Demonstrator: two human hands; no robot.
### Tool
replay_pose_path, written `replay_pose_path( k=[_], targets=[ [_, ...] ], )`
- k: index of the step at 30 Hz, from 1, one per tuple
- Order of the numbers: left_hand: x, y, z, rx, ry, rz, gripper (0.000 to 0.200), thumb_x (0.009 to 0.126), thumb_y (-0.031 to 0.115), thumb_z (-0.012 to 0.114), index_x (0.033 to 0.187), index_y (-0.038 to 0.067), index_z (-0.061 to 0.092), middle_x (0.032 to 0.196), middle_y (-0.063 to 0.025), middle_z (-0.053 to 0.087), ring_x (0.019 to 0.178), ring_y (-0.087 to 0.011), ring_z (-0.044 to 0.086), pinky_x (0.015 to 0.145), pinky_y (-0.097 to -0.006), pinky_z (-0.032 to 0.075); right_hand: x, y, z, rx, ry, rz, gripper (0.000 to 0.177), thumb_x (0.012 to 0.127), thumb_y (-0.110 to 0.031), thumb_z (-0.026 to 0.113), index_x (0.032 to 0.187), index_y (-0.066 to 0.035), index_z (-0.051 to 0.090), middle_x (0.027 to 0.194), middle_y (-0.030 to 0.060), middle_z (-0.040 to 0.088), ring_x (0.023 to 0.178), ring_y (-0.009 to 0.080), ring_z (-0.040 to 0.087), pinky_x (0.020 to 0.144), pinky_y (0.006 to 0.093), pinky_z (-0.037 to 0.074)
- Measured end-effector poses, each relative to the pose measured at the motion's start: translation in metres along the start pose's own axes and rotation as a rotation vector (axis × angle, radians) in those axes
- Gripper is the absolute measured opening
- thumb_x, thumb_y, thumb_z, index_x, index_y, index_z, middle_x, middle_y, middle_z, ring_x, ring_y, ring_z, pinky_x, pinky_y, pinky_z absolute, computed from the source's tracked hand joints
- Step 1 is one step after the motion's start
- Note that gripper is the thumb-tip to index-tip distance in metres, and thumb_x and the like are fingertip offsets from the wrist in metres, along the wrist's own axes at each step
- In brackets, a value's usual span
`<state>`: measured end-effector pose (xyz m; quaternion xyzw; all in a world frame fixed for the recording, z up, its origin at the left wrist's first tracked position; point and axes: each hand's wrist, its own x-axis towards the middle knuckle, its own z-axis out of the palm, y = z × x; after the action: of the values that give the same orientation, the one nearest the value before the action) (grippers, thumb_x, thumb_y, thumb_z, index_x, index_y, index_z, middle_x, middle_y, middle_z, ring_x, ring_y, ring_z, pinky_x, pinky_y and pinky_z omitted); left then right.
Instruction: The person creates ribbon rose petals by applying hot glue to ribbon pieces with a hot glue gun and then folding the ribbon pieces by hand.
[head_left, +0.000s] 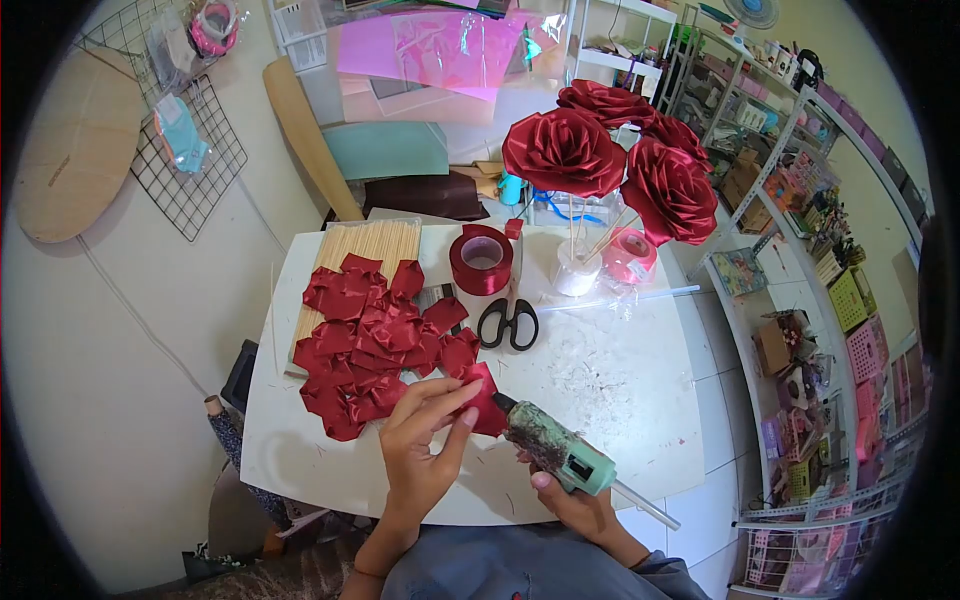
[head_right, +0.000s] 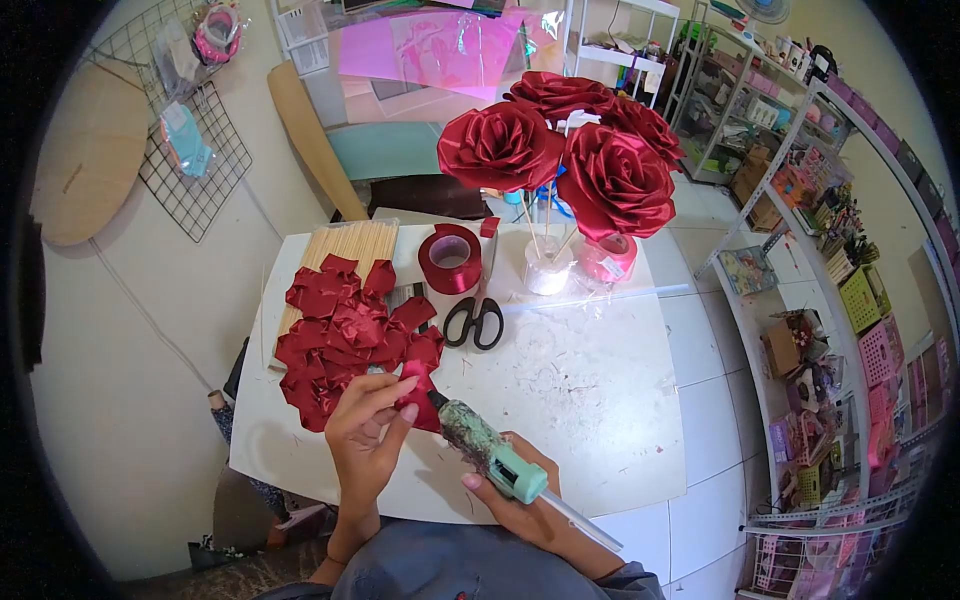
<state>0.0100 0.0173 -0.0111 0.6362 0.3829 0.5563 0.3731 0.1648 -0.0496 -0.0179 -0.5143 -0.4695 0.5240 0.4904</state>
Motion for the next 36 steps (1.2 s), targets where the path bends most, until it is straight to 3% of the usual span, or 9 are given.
replay_pose_path(
  k=[3, 16, 18, 28, 30, 36],
  targets=[
    [0.0004, -0.0003, 0.0021, -0.039, 0.072, -0.024, 0.028, 0.07, -0.008, 0.059, 0.096, 0.003, 0.06, 0.097, -0.0091, 0.051, 0.085, -0.014, 0.054, 0.069, -0.0224, 0.051, 0.0011, -0.0028, -0.0003, -0.08, -0.034, 0.039, 0.028, 0.076, -0.019, 0.062, 0.092, 0.0, 0.052, 0.078, 0.0071, 0.055, 0.07, 0.0118, 0.052, 0.064, 0.0242, 0.042],
    [0.0002, 0.0002, 0.0011, 0.087, 0.046, 0.052, 0.032, 0.069, -0.007, 0.059, 0.098, 0.005, 0.06, 0.097, -0.0118, 0.056, 0.085, -0.0154, 0.056, 0.067, -0.0231, 0.052, 0.004, -0.006, 0.0042, -0.159, -0.025, -0.096, 0.027, 0.074, -0.021, 0.064, 0.084, 0.001, 0.052, 0.068, 0.0056, 0.052, 0.06, 0.0102, 0.047, 0.053, 0.0236, 0.039],
    [-0.0015, 0.0001, -0.0005, 0.051, -0.041, 0.027, 0.031, 0.071, -0.014, 0.054, 0.1, -0.004, 0.055, 0.104, -0.0143, 0.049, 0.093, -0.0185, 0.053, 0.076, -0.0252, 0.049, 0.0041, -0.0068, 0.004, -0.153, -0.03, -0.057, 0.027, 0.074, -0.021, 0.064, 0.083, 0.001, 0.052, 0.067, 0.0055, 0.051, 0.059, 0.0101, 0.047, 0.053, 0.0236, 0.039],
    [-0.0018, 0.0022, -0.0002, 0.067, -0.054, 0.037, 0.03, 0.071, -0.014, 0.054, 0.099, -0.005, 0.055, 0.102, -0.0146, 0.05, 0.09, -0.0172, 0.054, 0.075, -0.0238, 0.049, 0.0051, -0.0021, 0.0047, -0.211, 0.001, -0.16, 0.027, 0.074, -0.021, 0.065, 0.081, 0.002, 0.053, 0.066, 0.0063, 0.049, 0.057, 0.0123, 0.047, 0.051, 0.0249, 0.038],
    [-0.0003, 0.0034, 0.0017, 0.065, 0.024, 0.037, 0.031, 0.067, -0.007, 0.061, 0.097, 0.004, 0.06, 0.094, -0.0101, 0.057, 0.083, -0.0158, 0.057, 0.066, -0.0235, 0.052, 0.0051, -0.0031, 0.0047, -0.215, 0.008, -0.176, 0.027, 0.073, -0.021, 0.065, 0.082, 0.002, 0.054, 0.066, 0.0066, 0.049, 0.057, 0.0129, 0.047, 0.051, 0.025, 0.038],
    [-0.0014, 0.0068, 0.0001, 0.059, 0.044, 0.008, 0.03, 0.068, -0.006, 0.061, 0.097, 0.004, 0.06, 0.096, -0.01, 0.056, 0.085, -0.0145, 0.056, 0.066, -0.0236, 0.052, 0.0036, -0.003, -0.0018, -0.245, 0.023, -0.099, 0.026, 0.075, -0.021, 0.064, 0.084, 0.001, 0.054, 0.069, 0.0073, 0.05, 0.059, 0.0138, 0.048, 0.054, 0.0256, 0.039]
  ],
)
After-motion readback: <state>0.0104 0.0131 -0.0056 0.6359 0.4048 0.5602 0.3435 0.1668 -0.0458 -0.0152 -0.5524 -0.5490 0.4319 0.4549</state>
